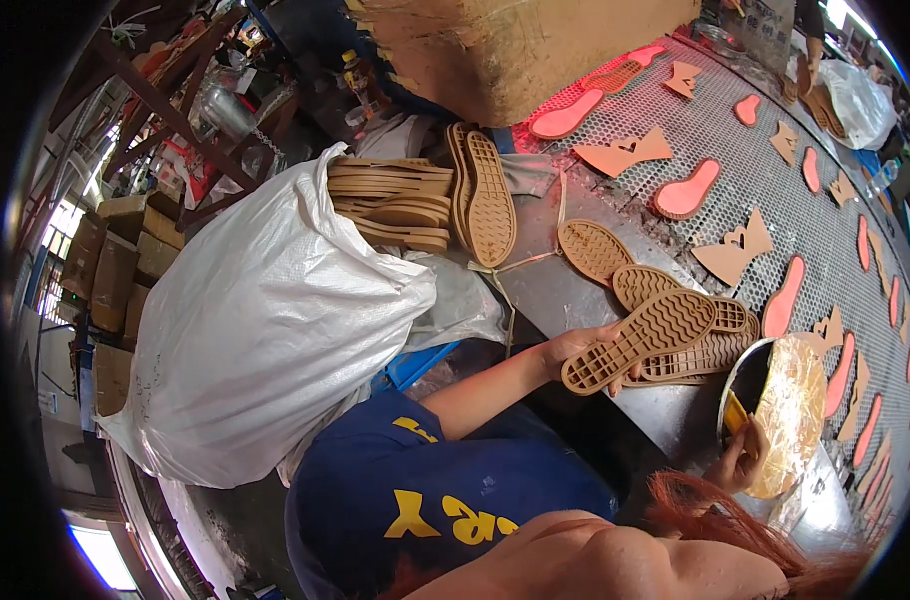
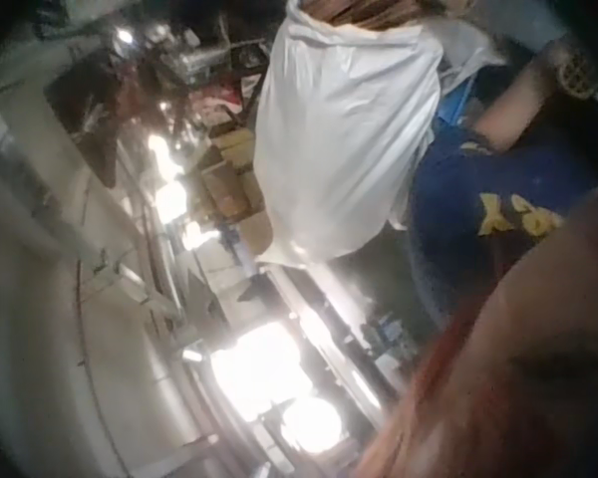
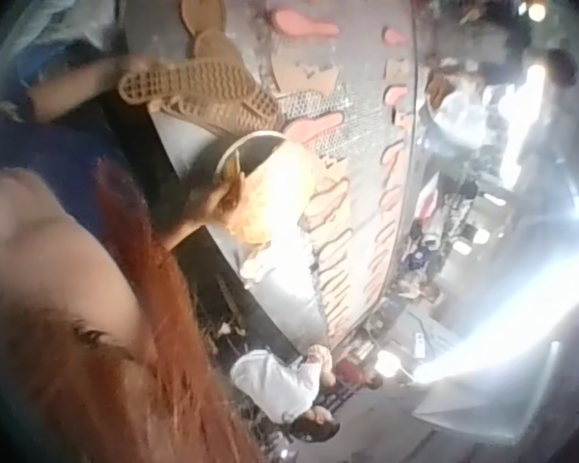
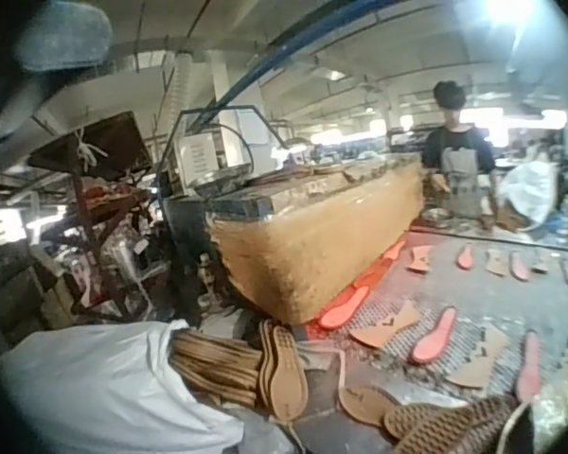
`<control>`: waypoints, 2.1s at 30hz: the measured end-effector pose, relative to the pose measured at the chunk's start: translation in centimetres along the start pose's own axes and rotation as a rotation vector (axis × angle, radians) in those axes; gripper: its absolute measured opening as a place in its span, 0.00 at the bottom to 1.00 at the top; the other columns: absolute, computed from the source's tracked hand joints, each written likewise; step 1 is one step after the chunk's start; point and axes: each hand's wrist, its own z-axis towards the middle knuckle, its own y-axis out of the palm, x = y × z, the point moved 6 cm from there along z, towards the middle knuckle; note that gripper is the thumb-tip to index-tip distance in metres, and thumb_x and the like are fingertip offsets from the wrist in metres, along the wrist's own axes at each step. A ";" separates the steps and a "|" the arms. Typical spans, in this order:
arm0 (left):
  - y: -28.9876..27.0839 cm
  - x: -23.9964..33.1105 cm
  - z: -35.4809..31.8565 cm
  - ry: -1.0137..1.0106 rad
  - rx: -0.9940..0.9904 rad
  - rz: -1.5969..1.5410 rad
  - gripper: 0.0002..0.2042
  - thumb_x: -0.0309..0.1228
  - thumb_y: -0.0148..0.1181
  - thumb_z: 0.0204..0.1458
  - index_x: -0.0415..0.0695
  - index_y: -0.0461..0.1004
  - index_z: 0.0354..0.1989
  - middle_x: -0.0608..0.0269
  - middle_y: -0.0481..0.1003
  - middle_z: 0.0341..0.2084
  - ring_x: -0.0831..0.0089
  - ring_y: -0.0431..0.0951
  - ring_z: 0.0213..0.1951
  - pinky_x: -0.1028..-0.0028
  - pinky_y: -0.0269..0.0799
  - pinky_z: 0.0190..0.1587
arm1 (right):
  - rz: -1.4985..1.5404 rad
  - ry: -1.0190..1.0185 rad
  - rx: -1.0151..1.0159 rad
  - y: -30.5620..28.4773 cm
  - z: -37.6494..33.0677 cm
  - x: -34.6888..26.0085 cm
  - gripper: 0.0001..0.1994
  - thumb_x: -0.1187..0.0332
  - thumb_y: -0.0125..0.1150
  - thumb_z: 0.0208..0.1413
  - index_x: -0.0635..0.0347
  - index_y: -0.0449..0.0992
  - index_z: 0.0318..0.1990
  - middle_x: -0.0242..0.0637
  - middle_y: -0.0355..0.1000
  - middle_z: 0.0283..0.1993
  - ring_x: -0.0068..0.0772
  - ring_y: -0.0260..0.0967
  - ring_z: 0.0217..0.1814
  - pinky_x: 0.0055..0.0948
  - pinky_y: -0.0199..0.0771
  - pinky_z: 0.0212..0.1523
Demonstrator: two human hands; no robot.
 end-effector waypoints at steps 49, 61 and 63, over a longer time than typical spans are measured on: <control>3.4 -2.9 -0.3 0.286 0.187 0.745 0.33 0.53 0.41 0.59 0.41 0.46 0.64 0.46 0.72 0.43 0.64 0.79 0.35 0.67 0.79 0.35 | 0.004 -0.438 -0.096 10.0 -0.3 -6.7 0.13 0.71 0.67 0.48 0.65 0.77 0.41 0.48 0.68 0.50 0.42 0.73 0.46 0.32 0.76 0.44; 3.2 -3.3 0.0 0.242 0.181 0.538 0.41 0.65 0.35 0.54 0.42 0.45 0.66 0.52 0.69 0.46 0.68 0.77 0.37 0.69 0.78 0.35 | 0.096 -0.301 -0.272 9.6 -1.0 -6.4 0.08 0.76 0.63 0.49 0.66 0.75 0.38 0.48 0.69 0.50 0.42 0.71 0.48 0.33 0.73 0.47; 3.0 -3.2 -0.2 0.204 0.207 0.563 0.44 0.70 0.30 0.49 0.45 0.47 0.65 0.52 0.71 0.44 0.66 0.77 0.36 0.68 0.79 0.34 | 0.152 -0.260 -0.335 9.5 -1.3 -6.6 0.08 0.76 0.62 0.50 0.66 0.75 0.38 0.49 0.70 0.49 0.42 0.72 0.47 0.32 0.73 0.46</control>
